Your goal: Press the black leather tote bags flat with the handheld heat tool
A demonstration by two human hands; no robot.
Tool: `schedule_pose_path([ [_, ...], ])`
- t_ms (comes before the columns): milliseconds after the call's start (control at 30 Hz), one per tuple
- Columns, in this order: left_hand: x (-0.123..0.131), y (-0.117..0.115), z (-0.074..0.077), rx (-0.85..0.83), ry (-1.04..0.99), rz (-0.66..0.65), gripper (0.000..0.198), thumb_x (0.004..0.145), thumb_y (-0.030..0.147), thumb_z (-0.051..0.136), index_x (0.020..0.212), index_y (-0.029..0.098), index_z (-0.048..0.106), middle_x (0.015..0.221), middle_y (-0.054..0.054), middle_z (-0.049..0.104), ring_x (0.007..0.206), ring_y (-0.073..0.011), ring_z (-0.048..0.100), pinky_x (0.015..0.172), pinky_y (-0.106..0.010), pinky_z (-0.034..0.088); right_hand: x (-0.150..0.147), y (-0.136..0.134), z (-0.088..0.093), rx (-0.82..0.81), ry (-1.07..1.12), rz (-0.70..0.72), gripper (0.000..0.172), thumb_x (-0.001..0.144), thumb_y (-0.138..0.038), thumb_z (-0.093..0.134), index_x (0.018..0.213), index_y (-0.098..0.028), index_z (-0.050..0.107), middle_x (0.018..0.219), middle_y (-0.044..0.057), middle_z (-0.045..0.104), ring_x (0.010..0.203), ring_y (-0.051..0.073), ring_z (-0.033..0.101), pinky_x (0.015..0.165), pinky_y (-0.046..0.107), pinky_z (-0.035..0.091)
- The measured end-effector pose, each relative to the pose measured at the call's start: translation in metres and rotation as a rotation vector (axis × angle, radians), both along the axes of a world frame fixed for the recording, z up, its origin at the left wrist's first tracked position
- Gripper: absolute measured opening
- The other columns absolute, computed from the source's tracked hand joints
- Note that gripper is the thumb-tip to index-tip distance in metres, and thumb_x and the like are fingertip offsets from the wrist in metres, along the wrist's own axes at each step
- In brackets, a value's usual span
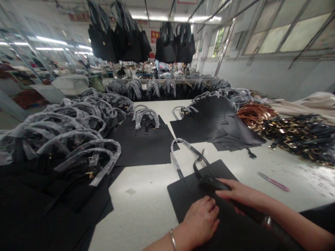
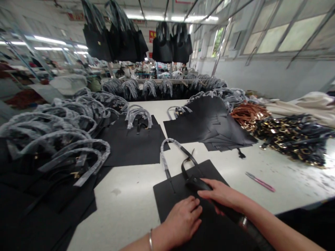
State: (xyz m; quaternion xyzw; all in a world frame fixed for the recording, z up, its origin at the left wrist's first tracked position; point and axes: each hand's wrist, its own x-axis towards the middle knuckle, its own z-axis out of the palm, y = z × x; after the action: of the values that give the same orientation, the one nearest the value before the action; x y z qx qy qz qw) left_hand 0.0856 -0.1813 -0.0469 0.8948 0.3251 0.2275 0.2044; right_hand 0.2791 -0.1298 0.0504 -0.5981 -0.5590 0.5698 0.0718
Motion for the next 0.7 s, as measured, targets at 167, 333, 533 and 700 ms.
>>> schedule_pose_path([
  [167,-0.001,0.002,0.004,0.075,-0.006,-0.028,0.033,0.094,0.032,0.045,0.117,0.013,0.058,0.123,-0.013,0.061,0.118,-0.025,0.052,0.105,-0.034,0.039,-0.024,0.025,-0.008,0.121,-0.019,-0.02,0.049,0.084,-0.043,0.059,0.125,-0.017,0.052,0.057,-0.005,0.056,0.036,0.01,0.053,0.033,0.018,0.041],
  [333,-0.001,0.004,-0.004,0.164,0.008,-0.167,0.026,0.095,0.027,0.042,0.093,0.014,0.064,0.091,-0.008,0.069,0.094,-0.0194,0.062,0.087,-0.029,0.048,-0.033,0.024,0.009,0.289,-0.068,0.016,0.063,0.085,-0.041,0.059,0.14,-0.016,0.04,0.054,-0.005,0.057,0.041,0.012,0.056,0.038,0.018,0.043],
  [533,0.0,0.004,-0.017,0.283,0.006,-0.313,0.024,0.094,0.019,0.043,0.079,0.017,0.062,0.083,-0.002,0.067,0.087,-0.0147,0.063,0.077,-0.025,0.047,-0.019,-0.002,0.013,-0.074,-0.021,0.259,0.068,0.079,-0.034,0.065,0.142,-0.022,0.042,0.081,0.001,0.069,0.041,0.009,0.055,0.036,0.017,0.042],
  [700,0.006,0.006,-0.027,0.316,0.068,-0.366,0.015,0.089,0.015,0.05,0.079,0.016,0.062,0.08,-0.002,0.066,0.08,-0.0161,0.063,0.072,-0.027,0.048,-0.049,-0.006,0.013,-0.092,-0.003,0.318,0.057,0.08,-0.029,0.059,0.136,-0.019,0.05,0.062,-0.002,0.064,0.039,0.01,0.051,0.037,0.017,0.042],
])
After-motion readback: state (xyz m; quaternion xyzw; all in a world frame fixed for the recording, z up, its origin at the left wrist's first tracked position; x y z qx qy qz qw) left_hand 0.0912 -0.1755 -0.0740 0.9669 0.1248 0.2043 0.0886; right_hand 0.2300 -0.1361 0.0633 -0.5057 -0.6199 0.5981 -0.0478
